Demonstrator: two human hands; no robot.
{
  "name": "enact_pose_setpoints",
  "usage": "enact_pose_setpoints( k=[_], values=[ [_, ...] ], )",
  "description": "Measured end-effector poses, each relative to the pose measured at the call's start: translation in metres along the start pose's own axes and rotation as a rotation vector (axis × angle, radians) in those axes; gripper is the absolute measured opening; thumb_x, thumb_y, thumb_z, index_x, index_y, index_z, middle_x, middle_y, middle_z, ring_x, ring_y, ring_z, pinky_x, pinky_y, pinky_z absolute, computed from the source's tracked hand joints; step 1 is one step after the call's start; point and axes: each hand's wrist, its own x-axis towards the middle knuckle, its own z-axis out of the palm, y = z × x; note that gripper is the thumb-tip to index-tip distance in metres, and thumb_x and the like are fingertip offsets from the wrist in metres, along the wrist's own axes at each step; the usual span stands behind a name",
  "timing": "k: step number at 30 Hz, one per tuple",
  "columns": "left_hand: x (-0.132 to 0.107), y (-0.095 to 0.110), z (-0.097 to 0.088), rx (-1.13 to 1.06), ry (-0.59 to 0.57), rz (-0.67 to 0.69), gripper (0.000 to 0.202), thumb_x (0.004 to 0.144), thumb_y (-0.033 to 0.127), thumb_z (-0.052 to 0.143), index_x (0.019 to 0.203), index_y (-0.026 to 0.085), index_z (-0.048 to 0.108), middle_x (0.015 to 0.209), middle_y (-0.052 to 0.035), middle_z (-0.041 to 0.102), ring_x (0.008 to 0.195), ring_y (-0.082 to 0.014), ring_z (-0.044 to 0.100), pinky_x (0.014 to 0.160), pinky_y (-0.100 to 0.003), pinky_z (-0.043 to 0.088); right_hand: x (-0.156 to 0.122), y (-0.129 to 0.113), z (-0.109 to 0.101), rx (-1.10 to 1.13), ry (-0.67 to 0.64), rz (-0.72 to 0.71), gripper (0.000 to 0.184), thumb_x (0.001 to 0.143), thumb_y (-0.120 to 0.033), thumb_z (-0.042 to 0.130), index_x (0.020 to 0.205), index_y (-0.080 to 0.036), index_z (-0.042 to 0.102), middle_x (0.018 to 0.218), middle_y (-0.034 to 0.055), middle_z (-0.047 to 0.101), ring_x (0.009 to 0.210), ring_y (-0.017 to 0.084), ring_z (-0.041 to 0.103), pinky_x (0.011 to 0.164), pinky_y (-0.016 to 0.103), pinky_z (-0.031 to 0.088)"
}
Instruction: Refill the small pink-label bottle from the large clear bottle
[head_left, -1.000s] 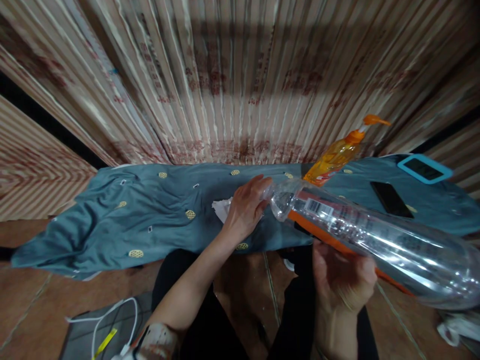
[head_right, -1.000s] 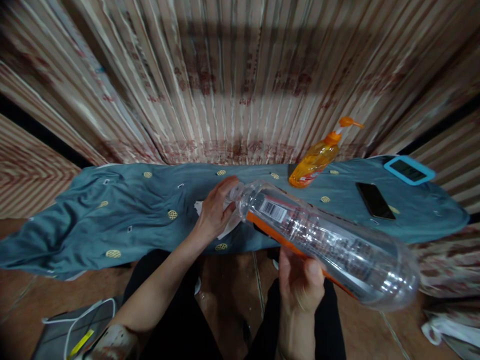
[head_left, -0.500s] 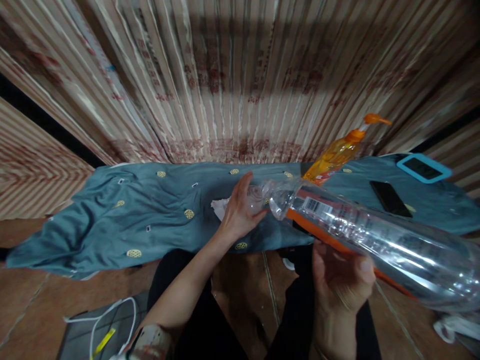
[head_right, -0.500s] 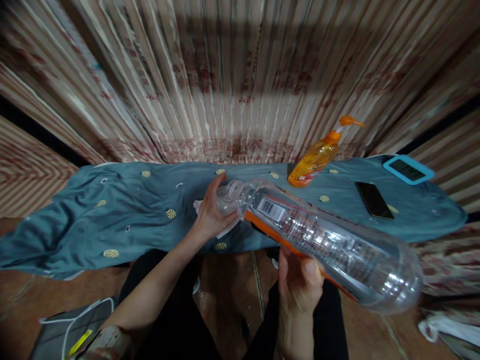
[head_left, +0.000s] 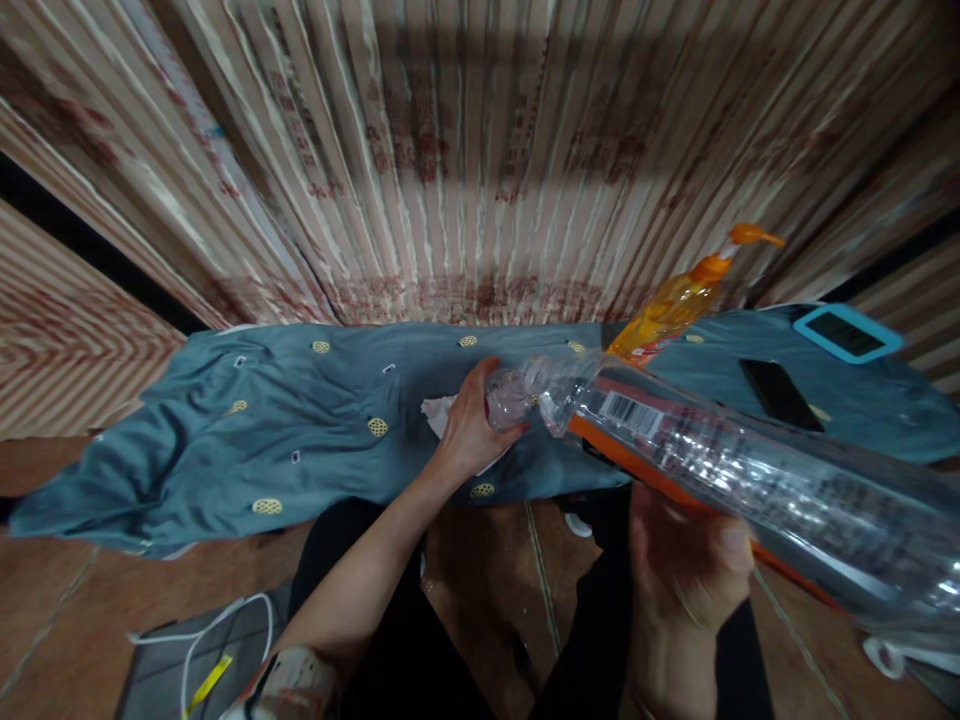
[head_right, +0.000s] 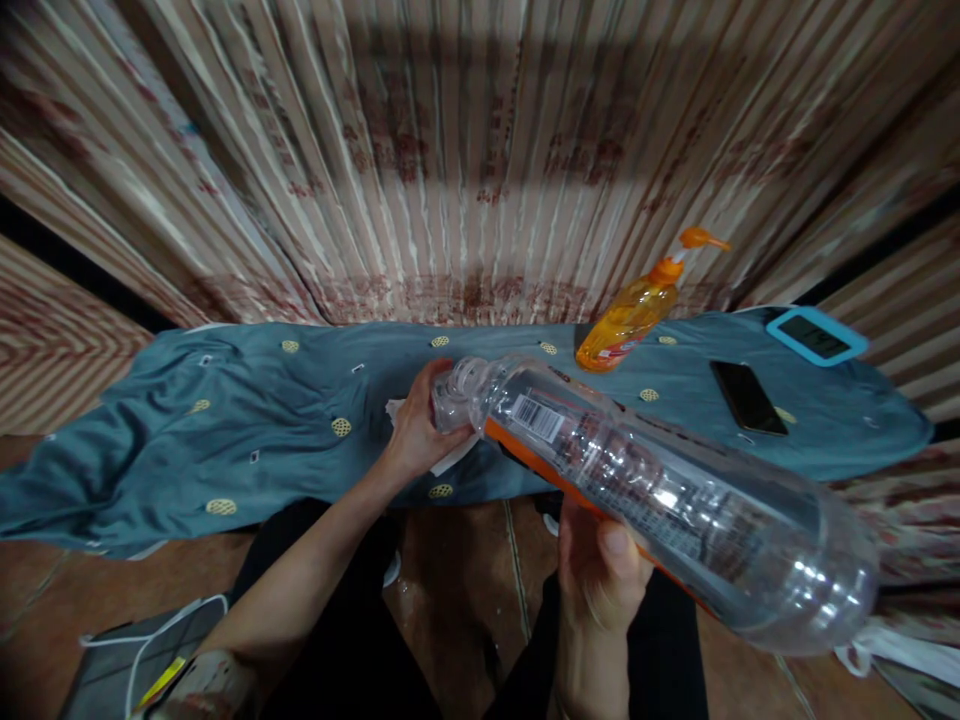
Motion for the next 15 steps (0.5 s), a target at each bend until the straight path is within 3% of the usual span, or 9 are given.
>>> enact_pose_setpoints(
  k=[3, 5, 10, 15],
  values=[
    [0.001, 0.002, 0.000, 0.000, -0.005, -0.005, 0.098, 0.076, 0.034, 0.099, 0.156, 0.024, 0.043, 0.159, -0.0176, 0.065, 0.149, -0.0389, 0.067, 0.125, -0.060, 0.056, -0.001, -0.004, 0.004, -0.020, -0.025, -0.002, 0.059, 0.062, -0.052, 0.104, 0.115, -0.032, 0.086, 0.121, -0.0034, 0.082, 0.134, 0.025, 0.070, 0.124, 0.047, 0.055],
    [0.002, 0.003, 0.000, -0.001, 0.004, 0.006, 0.096, 0.075, 0.033, 0.099, 0.154, 0.024, 0.044, 0.159, -0.0178, 0.065, 0.149, -0.0389, 0.066, 0.126, -0.061, 0.056, 0.000, -0.005, 0.004, -0.022, -0.035, 0.002, 0.063, 0.061, -0.053, 0.105, 0.116, -0.031, 0.086, 0.119, -0.0037, 0.081, 0.134, 0.025, 0.070, 0.127, 0.046, 0.052],
    [0.003, 0.003, -0.002, 0.006, 0.012, 0.016, 0.095, 0.073, 0.033, 0.100, 0.152, 0.024, 0.047, 0.159, -0.0178, 0.064, 0.149, -0.0386, 0.066, 0.125, -0.059, 0.057, 0.001, 0.000, -0.003, -0.002, -0.022, 0.006, 0.046, 0.064, -0.051, 0.103, 0.101, -0.032, 0.085, 0.095, -0.0084, 0.080, 0.105, 0.017, 0.076, 0.119, 0.036, 0.057],
    [0.002, 0.006, -0.005, 0.004, -0.014, -0.036, 0.094, 0.075, 0.034, 0.100, 0.152, 0.025, 0.048, 0.156, -0.0150, 0.067, 0.143, -0.0370, 0.069, 0.121, -0.057, 0.059, 0.001, 0.004, -0.006, 0.019, -0.008, 0.018, 0.044, 0.065, -0.050, 0.103, 0.101, -0.032, 0.085, 0.088, -0.0104, 0.079, 0.079, 0.012, 0.073, 0.094, 0.028, 0.065]
  ],
)
